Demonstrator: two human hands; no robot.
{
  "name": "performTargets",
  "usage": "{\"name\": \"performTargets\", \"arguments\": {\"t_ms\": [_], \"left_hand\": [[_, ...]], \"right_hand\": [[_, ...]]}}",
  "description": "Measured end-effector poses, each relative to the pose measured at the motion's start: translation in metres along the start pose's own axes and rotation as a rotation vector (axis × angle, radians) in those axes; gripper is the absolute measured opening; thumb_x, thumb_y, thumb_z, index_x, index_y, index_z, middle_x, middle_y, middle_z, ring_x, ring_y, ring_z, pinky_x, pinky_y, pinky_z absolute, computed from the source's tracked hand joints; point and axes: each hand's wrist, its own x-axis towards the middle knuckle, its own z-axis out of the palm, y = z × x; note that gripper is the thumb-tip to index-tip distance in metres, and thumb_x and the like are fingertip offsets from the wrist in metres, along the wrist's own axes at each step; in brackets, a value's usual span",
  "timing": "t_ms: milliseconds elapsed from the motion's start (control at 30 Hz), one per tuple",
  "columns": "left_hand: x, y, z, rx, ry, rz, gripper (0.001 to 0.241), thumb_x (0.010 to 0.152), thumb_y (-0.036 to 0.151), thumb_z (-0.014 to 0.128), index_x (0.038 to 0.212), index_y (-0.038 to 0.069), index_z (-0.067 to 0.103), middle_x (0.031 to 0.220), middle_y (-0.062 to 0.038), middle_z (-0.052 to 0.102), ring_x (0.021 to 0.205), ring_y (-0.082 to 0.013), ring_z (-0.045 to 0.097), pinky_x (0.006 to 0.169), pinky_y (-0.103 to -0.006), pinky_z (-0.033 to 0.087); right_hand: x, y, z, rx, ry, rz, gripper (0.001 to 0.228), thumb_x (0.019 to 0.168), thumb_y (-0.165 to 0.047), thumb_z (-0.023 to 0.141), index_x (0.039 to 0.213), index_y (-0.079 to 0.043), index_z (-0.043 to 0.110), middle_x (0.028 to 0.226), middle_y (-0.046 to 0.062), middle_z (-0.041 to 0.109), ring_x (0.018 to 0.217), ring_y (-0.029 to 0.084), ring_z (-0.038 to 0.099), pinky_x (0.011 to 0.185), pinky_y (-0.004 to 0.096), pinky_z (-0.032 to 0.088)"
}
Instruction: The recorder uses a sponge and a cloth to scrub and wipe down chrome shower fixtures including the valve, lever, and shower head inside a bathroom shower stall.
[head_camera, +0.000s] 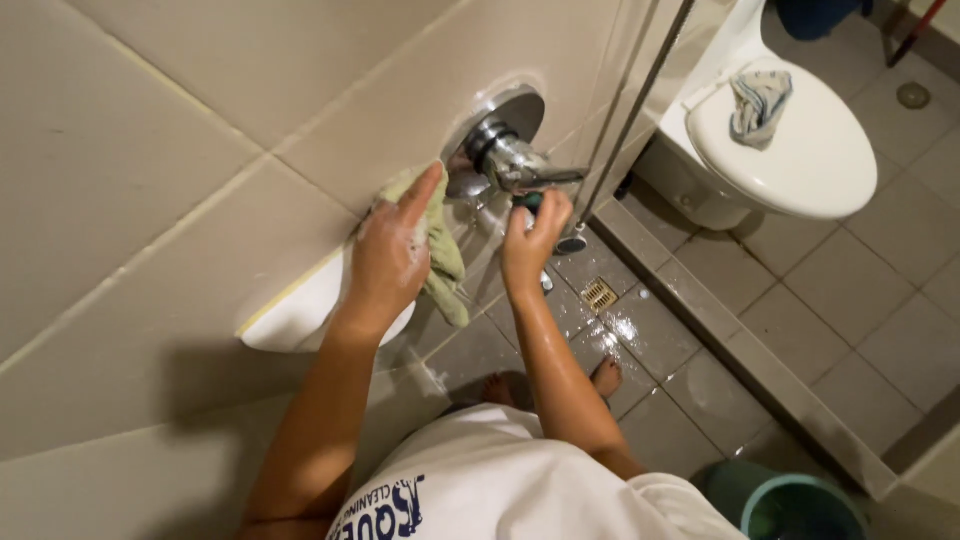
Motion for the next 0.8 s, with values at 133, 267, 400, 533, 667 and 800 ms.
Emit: {"name": "performTargets", "arguments": {"t_ms": [133,267,400,533,667,800], "left_hand": [[0.002,-0.001,0.001,-0.047,0.038,0.076,0.08,0.081,-0.008,0.054,0.157,0.014,0.04,0.141,-0.02,0.061,0.114,-0.0432,0.06,0.101,-0.0494,0.046],[0.003,-0.001,-0.002,-0.054,0.068,0.077,0.078,0.082,-0.008,0.056,0.156,0.015,0.043,0.139,-0.02,0.063,0.115,-0.0418,0.061,0.103,-0.048,0.047],[-0.002,-0.005,0.003,-0.044,0.008,-0.004,0.082,0.08,-0.009,0.055,0.157,0.016,0.043,0.132,-0.021,0.065,0.107,-0.0437,0.06,0.098,-0.0491,0.047],[0.016,-0.012,0.005,-0.087,0.112,0.166,0.083,0.08,-0.01,0.054,0.159,0.015,0.041,0.131,-0.025,0.064,0.11,-0.0451,0.06,0.098,-0.0506,0.048],[-0.005,-0.014,0.009,-0.011,0.094,0.087,0.076,0.086,-0.006,0.058,0.157,0.017,0.045,0.12,-0.028,0.064,0.108,-0.0468,0.061,0.096,-0.0524,0.049],[0.008,-0.01,0.003,-0.029,0.069,0.002,0.071,0.088,-0.004,0.055,0.155,0.018,0.048,0.103,-0.028,0.066,0.097,-0.0471,0.062,0.091,-0.0535,0.049]], "right_hand": [[-0.045,-0.029,0.035,-0.053,-0.088,-0.068,0.063,0.107,-0.014,0.064,0.152,0.012,0.029,0.159,0.039,0.013,0.145,0.052,0.021,0.116,0.055,0.023],[-0.049,-0.106,0.028,0.122,-0.195,-0.132,0.058,0.103,-0.011,0.053,0.153,0.008,0.031,0.151,0.03,0.033,0.141,0.046,0.032,0.119,0.052,0.026],[0.008,-0.129,0.012,0.653,-0.301,0.652,0.049,0.098,-0.013,0.053,0.143,0.008,0.049,0.125,0.028,0.058,0.105,0.042,0.057,0.099,0.058,0.042],[0.039,-0.092,0.037,-0.051,-0.41,0.554,0.037,0.1,-0.009,0.047,0.133,0.008,0.055,0.116,0.028,0.068,0.106,0.039,0.066,0.094,0.053,0.053],[-0.006,-0.085,0.018,0.278,-0.382,0.205,0.045,0.099,-0.004,0.05,0.142,0.005,0.049,0.133,0.026,0.062,0.123,0.036,0.061,0.11,0.045,0.048],[-0.031,-0.121,0.02,0.297,-0.362,0.239,0.06,0.095,-0.005,0.043,0.155,0.002,0.039,0.143,0.025,0.057,0.132,0.036,0.055,0.115,0.04,0.042]]}}
